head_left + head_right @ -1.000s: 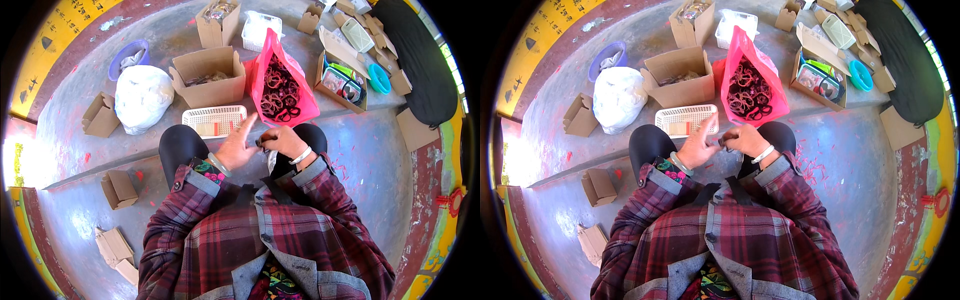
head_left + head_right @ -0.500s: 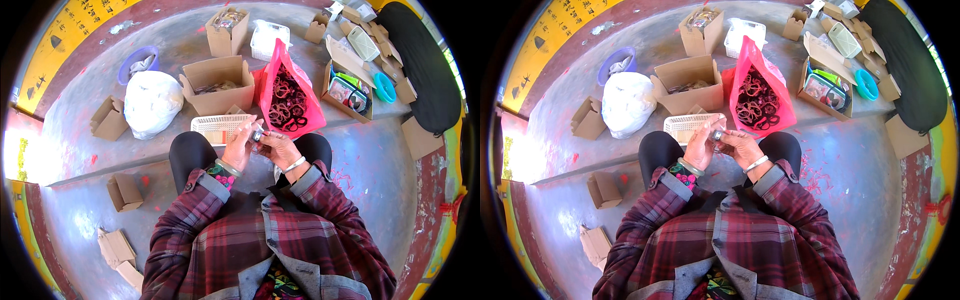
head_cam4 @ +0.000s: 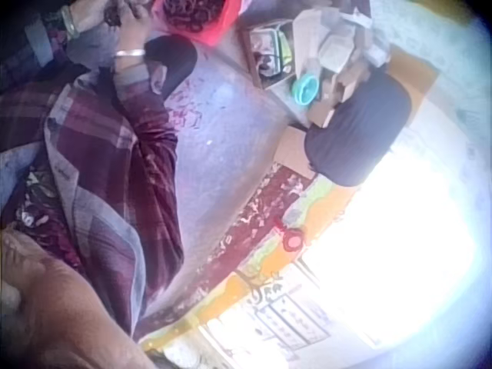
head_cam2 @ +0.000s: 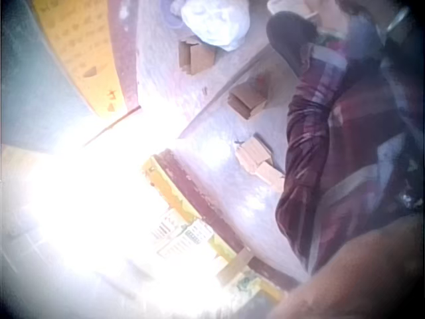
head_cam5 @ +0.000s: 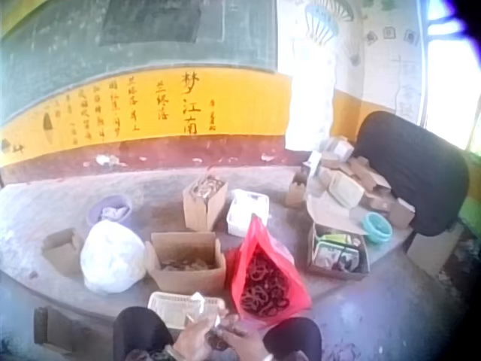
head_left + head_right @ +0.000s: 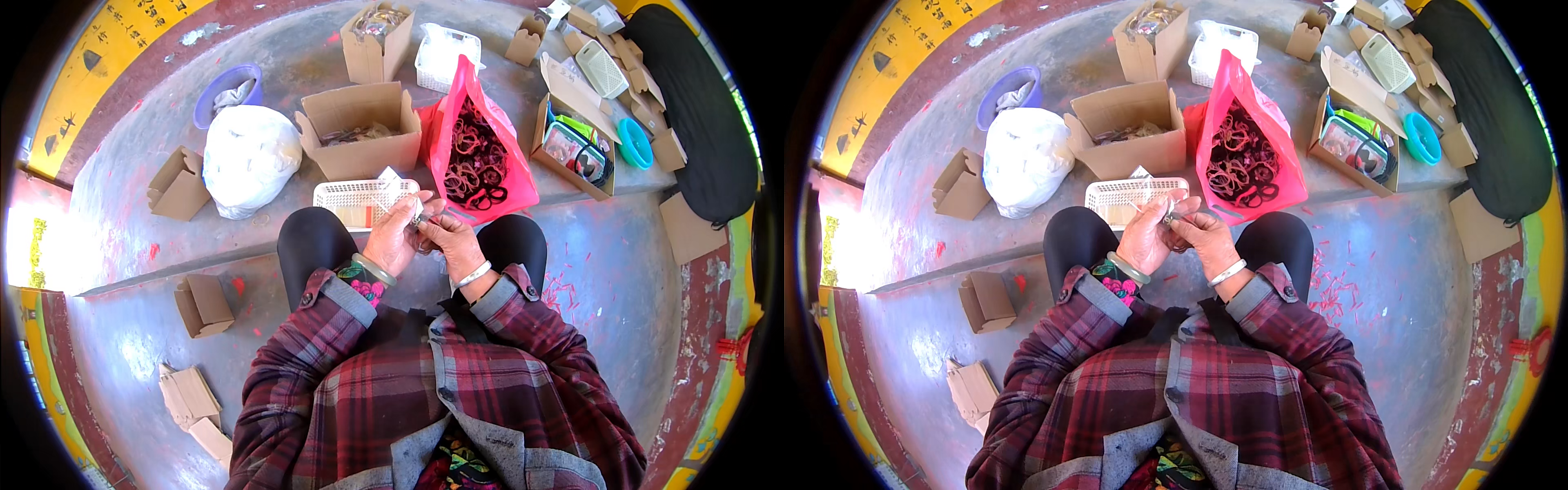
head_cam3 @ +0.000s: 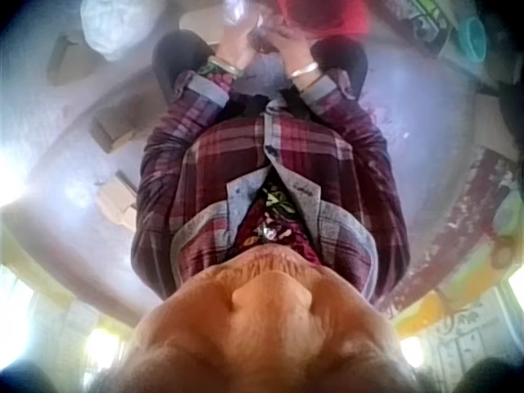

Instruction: The person sits on the floor and assembles small black components by hand. They pick up parts from a pink bag and a white basket, fit them together, and place the finished items into a cardboard box.

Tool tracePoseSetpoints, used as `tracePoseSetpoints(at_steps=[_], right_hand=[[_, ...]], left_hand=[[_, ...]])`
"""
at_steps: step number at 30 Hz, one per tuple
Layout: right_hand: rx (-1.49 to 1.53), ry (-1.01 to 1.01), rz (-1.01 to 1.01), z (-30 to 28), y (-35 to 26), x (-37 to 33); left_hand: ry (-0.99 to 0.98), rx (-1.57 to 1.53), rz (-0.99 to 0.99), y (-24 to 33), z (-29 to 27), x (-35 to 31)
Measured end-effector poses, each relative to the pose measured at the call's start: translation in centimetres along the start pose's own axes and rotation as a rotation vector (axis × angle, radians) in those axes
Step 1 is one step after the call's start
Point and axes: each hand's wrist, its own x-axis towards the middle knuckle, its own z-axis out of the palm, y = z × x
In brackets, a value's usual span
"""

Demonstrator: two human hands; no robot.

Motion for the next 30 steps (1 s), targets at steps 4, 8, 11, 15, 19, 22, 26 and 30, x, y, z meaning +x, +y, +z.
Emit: tracePoseSetpoints(at_steps=[4, 8, 11, 15, 19, 22, 26, 30], right_hand=[[-0.162, 0.029, -0.145, -0.1, 0.8, 0.5], [-0.011, -0.089, -0.047, 0.1, -0.6, 0.1], [0.021, -0.143, 0.047, -0.3, -1.3, -0.1], [0.015, -0.152, 0.019, -0.3, -1.1, -0.2], [-0.012, -0.128, -0.027, -0.4, -0.6, -0.2], [-0.031, -0.129, -0.005, -0.4, -0.7, -0.2], [-0.044, -0.023, -0.081, -0.2, -0.1, -0.2], [-0.088, -0.002, -0.079, -0.8, 0.1, 0.1]], left_hand=[[0.110, -0.045, -0.020, -0.4, 0.7, 0.3], [0.066, -0.037, -0.052, -1.0, -0.4, 0.3], [0.140, 0.023, -0.036, -0.7, 1.0, -0.1], [0.114, 0.005, 0.043, -0.9, -0.3, 0.5], [0.005, -0.036, 0.027, -0.3, -0.6, 0.2], [-0.039, -0.070, 0.004, 0.1, -0.4, -0.1], [0.005, -0.068, -0.007, -0.1, 0.1, 0.0], [-0.004, 0.019, 0.018, -0.5, 0.5, 0.0]])
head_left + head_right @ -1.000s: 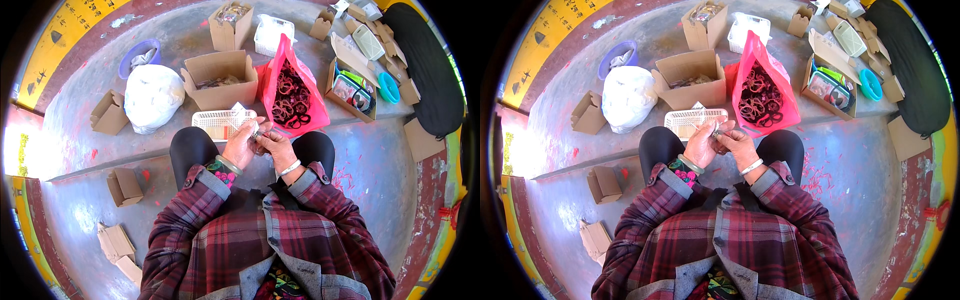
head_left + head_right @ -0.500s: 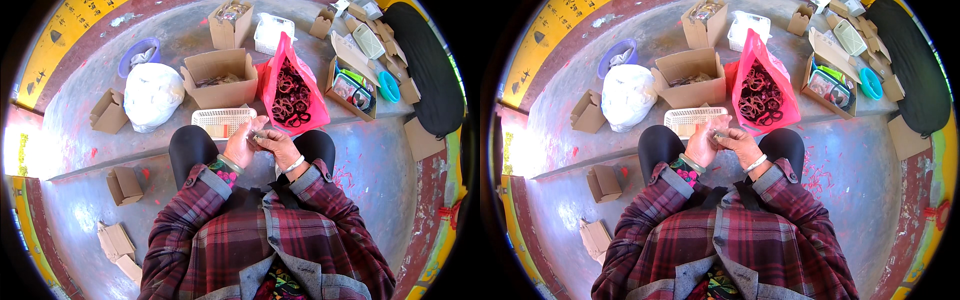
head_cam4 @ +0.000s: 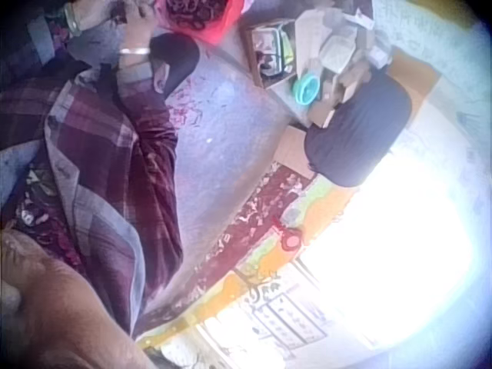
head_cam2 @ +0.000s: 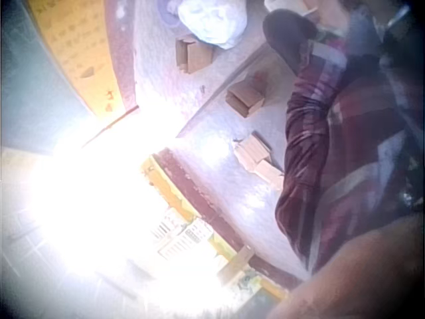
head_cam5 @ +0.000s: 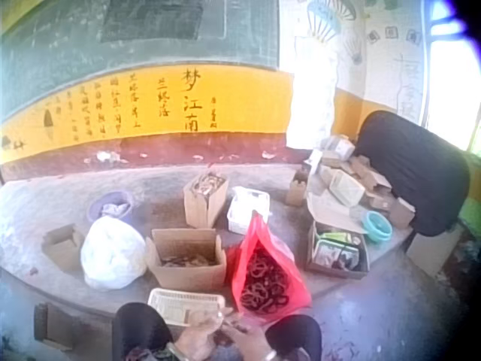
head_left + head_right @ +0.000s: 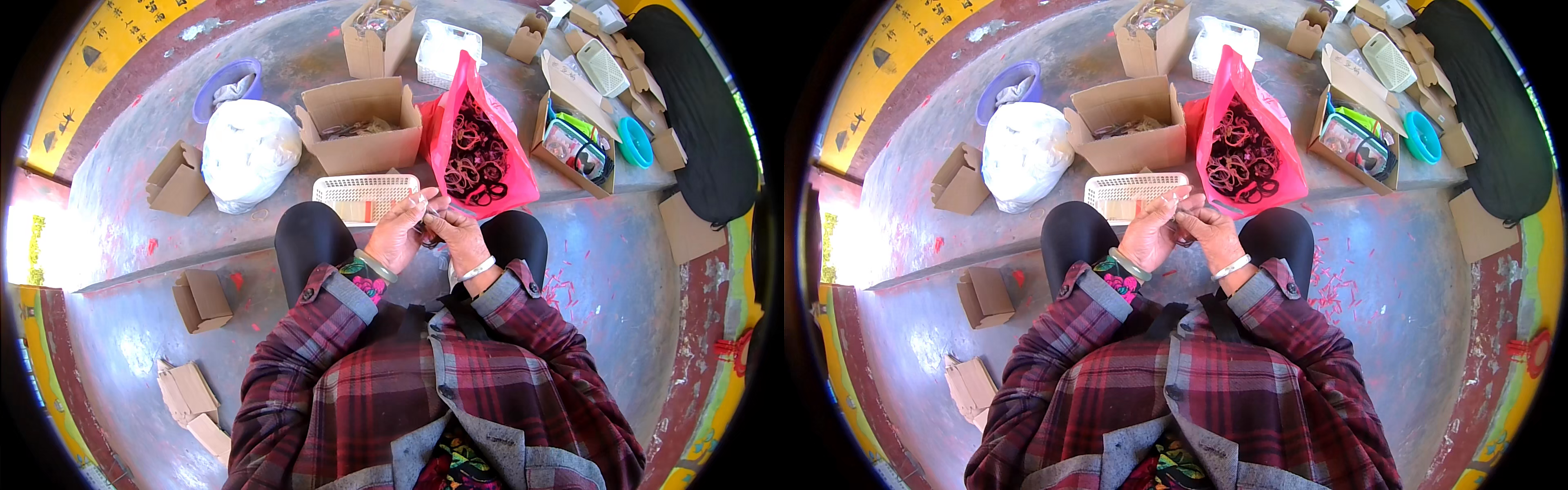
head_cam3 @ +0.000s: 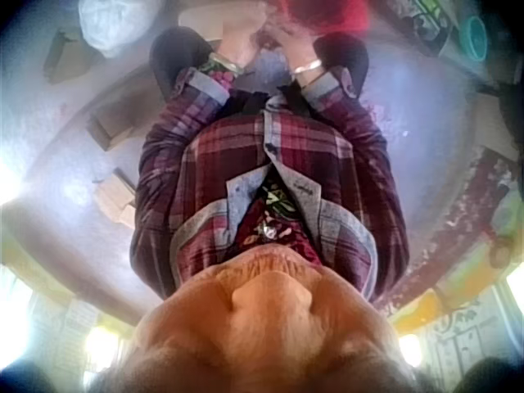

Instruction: The person sits on the floor and assembles small black components by hand. They pick up parts from a pink bag and a white basket, fit them together, and place the finished items into a cardboard box.

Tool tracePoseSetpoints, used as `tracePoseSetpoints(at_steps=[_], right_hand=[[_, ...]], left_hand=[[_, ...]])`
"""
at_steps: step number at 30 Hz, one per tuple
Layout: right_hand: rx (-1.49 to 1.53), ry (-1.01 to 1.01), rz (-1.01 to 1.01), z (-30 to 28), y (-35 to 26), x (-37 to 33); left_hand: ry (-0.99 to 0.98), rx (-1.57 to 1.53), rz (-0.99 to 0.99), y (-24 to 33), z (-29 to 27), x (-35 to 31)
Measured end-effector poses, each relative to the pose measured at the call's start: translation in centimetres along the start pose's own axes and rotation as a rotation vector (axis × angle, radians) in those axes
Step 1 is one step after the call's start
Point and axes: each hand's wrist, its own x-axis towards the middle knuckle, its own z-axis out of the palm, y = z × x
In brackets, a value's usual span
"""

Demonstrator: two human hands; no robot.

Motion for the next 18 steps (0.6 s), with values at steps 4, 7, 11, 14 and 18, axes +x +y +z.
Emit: tracePoseSetpoints(at_steps=[4, 7, 11, 14, 18], right_hand=[[-0.119, 0.005, 0.079, 0.3, -1.4, -0.5], [0.037, -0.053, 0.262, -0.5, -1.5, -0.3], [0.061, -0.030, 0.210, -0.1, -1.8, -0.5], [0.072, -0.013, 0.171, -0.5, -1.5, -0.4], [0.105, 0.005, 0.158, -0.4, -1.7, -0.4]], left_hand=[[-0.011, -0.012, -0.018, -0.4, -1.2, 0.1], [0.092, -0.013, 0.033, -0.4, -1.4, 0.4], [0.176, -0.022, 0.027, -0.1, -1.0, 0.1], [0.183, -0.074, 0.005, -0.3, -1.1, 0.2], [0.129, -0.120, -0.045, -0.6, -1.8, 0.3]])
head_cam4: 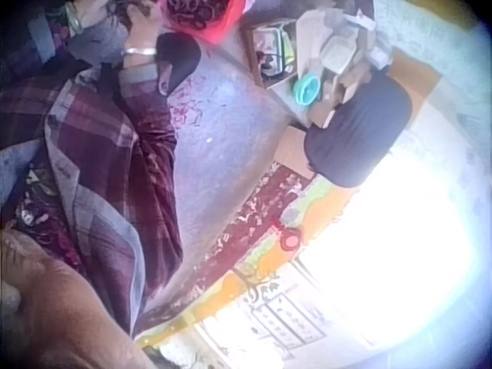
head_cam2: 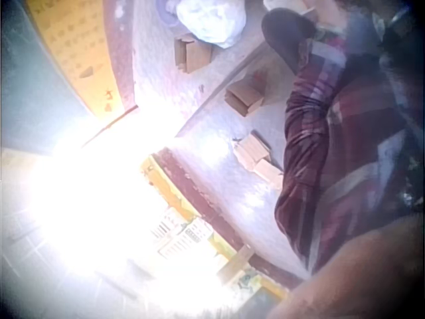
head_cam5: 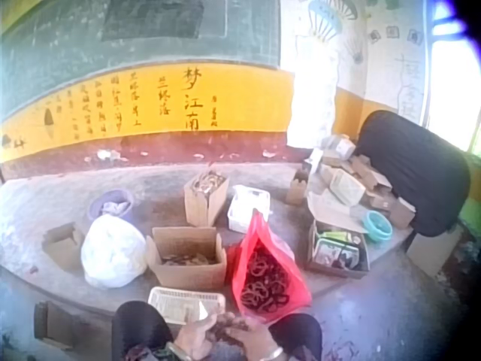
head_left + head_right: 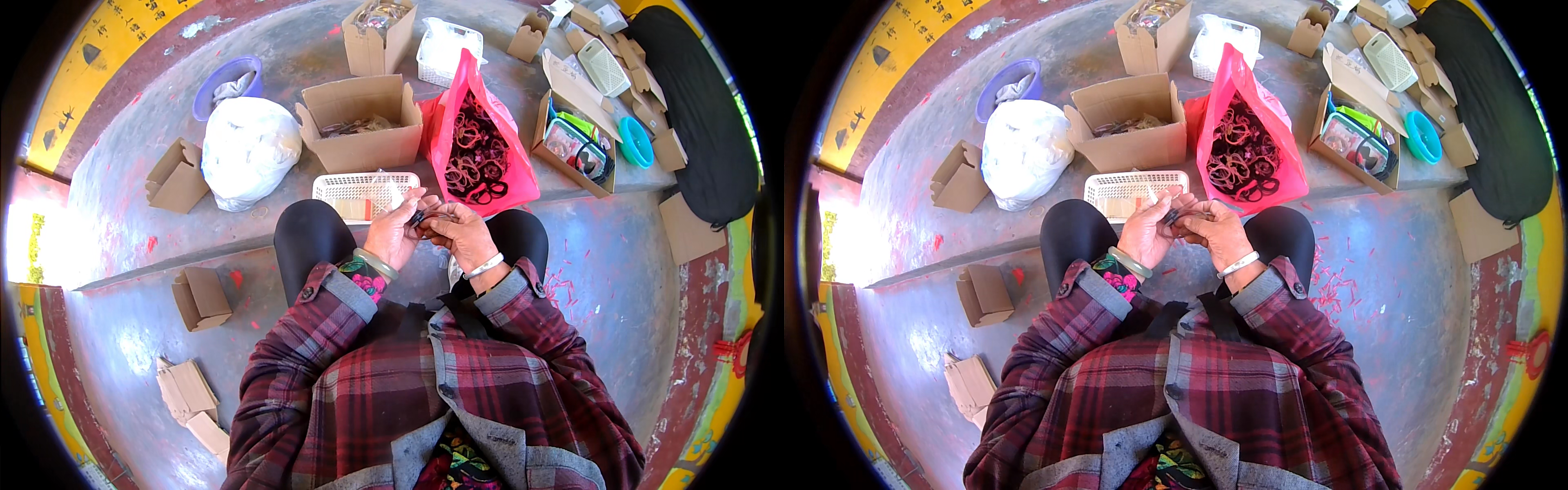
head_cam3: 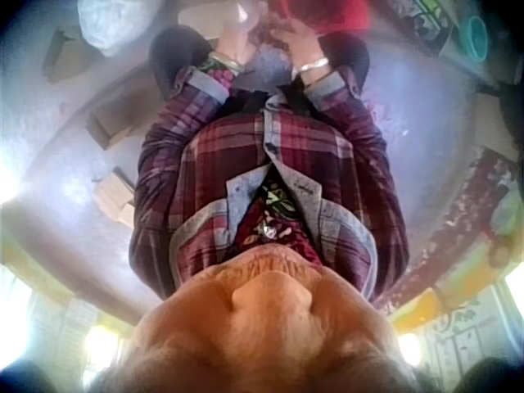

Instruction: The person sits on the floor and assembles small black components by hand. They pick up parts from a pink bag and a white basket, fit them together, and place the finished items into a cardboard box.

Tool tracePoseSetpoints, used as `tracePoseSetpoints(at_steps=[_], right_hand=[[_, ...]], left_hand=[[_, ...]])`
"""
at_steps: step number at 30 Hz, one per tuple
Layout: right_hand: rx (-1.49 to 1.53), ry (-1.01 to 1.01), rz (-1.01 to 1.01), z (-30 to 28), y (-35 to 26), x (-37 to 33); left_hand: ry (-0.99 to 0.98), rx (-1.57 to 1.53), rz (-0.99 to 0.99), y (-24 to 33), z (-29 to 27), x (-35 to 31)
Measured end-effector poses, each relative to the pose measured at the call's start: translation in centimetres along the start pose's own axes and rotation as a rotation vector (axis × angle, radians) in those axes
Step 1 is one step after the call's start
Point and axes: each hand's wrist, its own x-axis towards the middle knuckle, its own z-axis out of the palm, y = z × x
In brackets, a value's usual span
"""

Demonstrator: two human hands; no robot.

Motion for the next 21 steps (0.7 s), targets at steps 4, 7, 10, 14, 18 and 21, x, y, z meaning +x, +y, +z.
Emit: tracePoseSetpoints(at_steps=[4, 7, 10, 14, 18, 21], right_hand=[[-0.011, 0.079, -0.046, 0.6, -0.2, -0.2], [-0.222, 0.129, -0.161, 0.9, 0.5, 0.3], [-0.281, 0.152, -0.166, 0.9, 1.1, 0.5], [-0.215, 0.137, -0.109, 1.1, 0.6, 0.0], [-0.059, 0.088, -0.105, 0.7, 0.7, 0.0], [-0.042, 0.054, -0.055, 0.5, 0.5, 0.0]], left_hand=[[0.015, 0.030, 0.017, 0.1, 0.5, -0.1], [0.004, 0.078, 0.008, -0.4, 0.1, 0.3], [-0.063, 0.035, 0.005, -0.6, 0.4, 0.0], [-0.017, -0.032, 0.039, -0.6, -0.1, 0.2], [-0.040, -0.068, 0.095, -0.4, 0.4, 0.2], [-0.081, -0.054, 0.168, -0.4, 0.3, 0.4]])
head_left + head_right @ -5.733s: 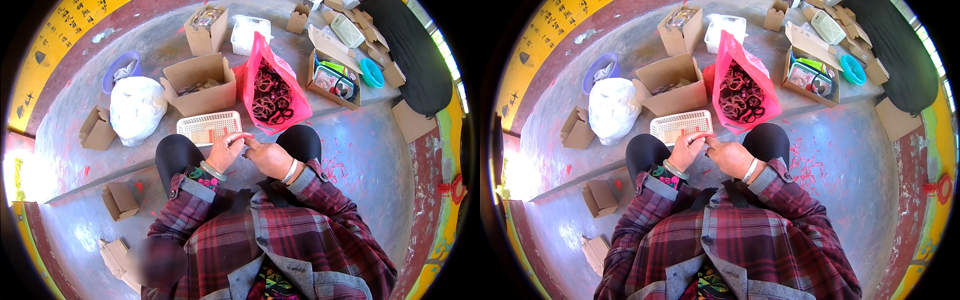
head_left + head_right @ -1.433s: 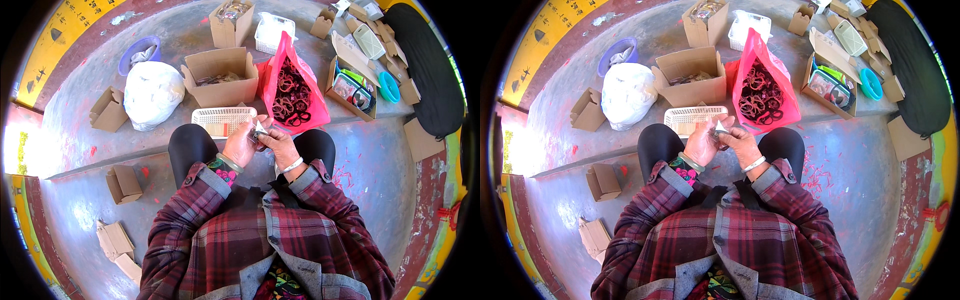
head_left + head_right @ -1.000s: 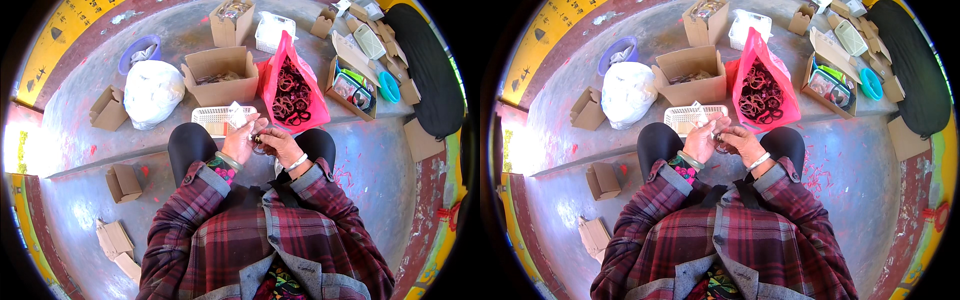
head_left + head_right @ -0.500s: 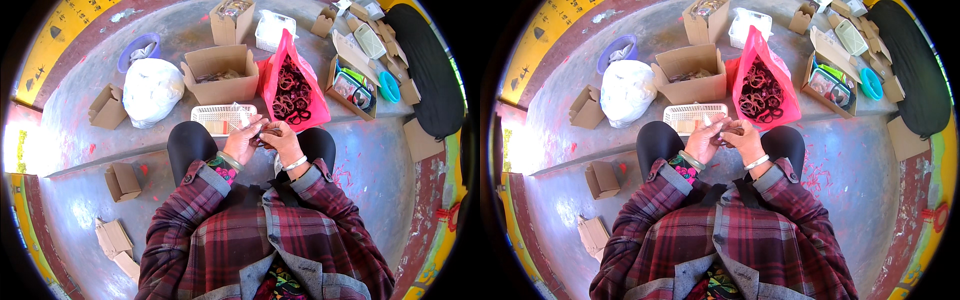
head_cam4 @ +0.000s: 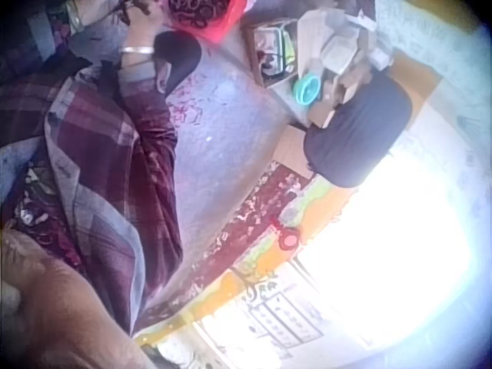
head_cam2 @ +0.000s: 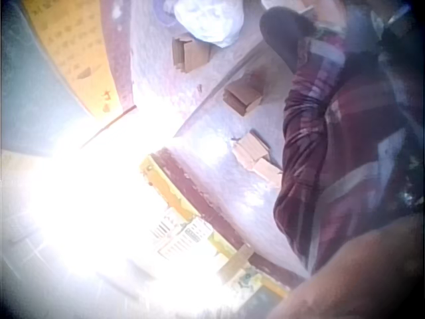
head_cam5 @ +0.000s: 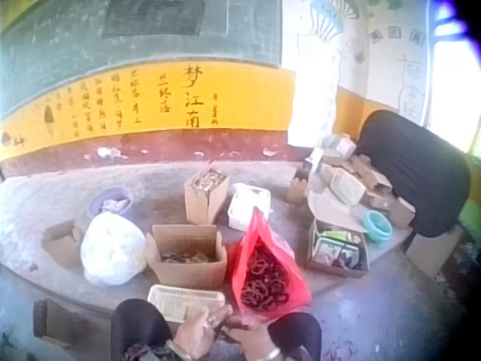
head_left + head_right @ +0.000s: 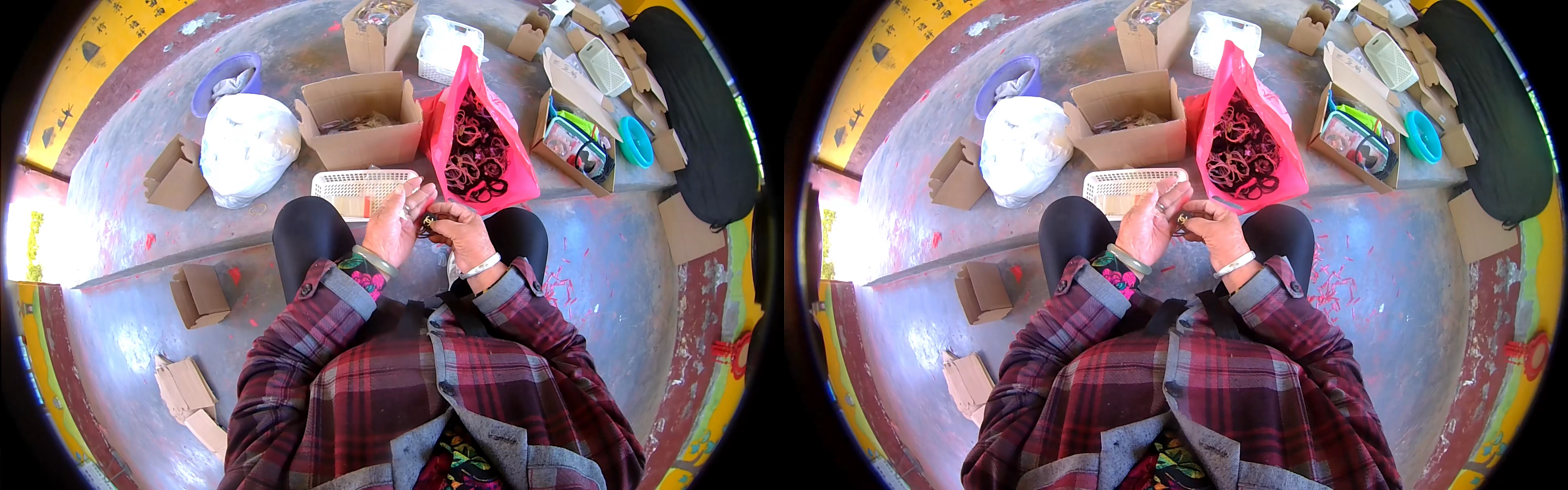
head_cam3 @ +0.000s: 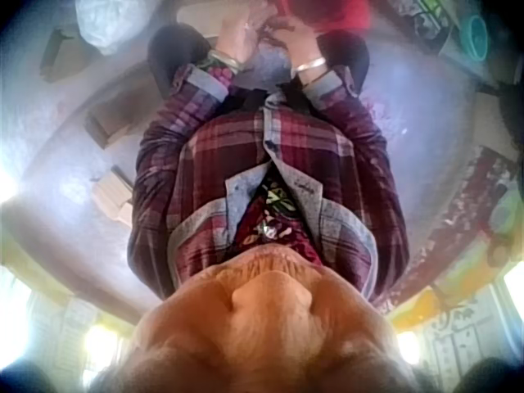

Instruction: The person sits on the floor and assembles small black components by hand. They pick up parts from a pink bag and a white basket, fit them together, and place the finished items into a cardboard box.

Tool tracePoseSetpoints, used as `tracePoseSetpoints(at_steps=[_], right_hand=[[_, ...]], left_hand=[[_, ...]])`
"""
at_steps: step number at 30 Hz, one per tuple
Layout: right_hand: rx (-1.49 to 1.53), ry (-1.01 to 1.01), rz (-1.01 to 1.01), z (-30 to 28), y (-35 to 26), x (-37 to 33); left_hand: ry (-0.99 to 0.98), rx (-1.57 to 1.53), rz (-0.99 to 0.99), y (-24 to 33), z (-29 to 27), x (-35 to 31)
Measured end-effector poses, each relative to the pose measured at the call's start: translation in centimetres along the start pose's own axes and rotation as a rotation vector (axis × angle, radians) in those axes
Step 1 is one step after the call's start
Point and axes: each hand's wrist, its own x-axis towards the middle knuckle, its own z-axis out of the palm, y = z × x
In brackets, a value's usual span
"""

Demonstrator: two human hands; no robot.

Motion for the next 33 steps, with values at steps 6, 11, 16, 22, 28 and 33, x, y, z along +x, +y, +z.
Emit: tracePoseSetpoints(at_steps=[6, 11, 16, 22, 28, 33], right_hand=[[0.097, -0.110, 0.122, -0.4, -0.9, -0.2], [0.222, -0.223, 0.172, -1.1, -1.0, 0.1], [0.341, -0.314, 0.186, -1.2, -1.1, 0.1], [-0.058, -0.203, 0.092, -0.8, -2.9, -0.5], [-0.310, -0.039, -0.179, -1.9, -0.9, 0.7], [-0.232, 0.029, -0.165, -2.1, -0.7, 0.9]], left_hand=[[0.007, 0.050, 0.029, 0.5, 0.5, -0.2], [-0.015, 0.064, -0.034, 0.8, 1.1, -0.5], [-0.023, 0.096, -0.103, 0.9, 1.2, -0.8], [0.081, 0.434, -0.082, 0.4, 0.1, -0.5], [0.066, 0.376, -0.230, 1.3, 0.7, -0.8], [0.028, 0.298, -0.225, 0.6, 0.4, -0.6]])
